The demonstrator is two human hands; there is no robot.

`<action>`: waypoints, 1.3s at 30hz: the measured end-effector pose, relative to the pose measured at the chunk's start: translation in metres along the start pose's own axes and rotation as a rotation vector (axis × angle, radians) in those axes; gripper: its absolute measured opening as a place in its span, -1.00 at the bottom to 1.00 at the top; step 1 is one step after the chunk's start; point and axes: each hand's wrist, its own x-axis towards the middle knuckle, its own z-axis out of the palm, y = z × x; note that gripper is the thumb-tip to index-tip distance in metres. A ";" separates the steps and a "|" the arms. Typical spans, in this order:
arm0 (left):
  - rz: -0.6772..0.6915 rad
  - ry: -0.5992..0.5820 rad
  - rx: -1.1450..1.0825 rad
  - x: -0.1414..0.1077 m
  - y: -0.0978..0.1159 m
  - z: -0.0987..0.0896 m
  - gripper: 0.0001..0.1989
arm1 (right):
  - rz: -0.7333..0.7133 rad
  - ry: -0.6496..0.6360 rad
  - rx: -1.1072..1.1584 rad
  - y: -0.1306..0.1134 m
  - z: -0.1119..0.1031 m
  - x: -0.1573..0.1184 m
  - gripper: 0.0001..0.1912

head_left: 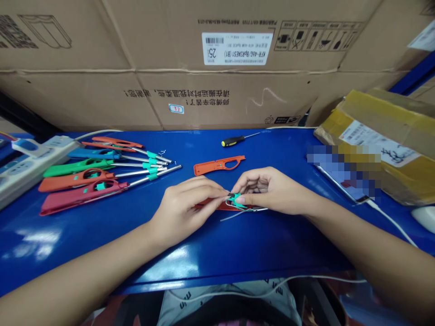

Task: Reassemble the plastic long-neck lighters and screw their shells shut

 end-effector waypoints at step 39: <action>-0.188 0.119 -0.049 0.003 0.006 0.002 -0.89 | -0.272 0.204 -0.378 -0.001 0.012 -0.005 -0.93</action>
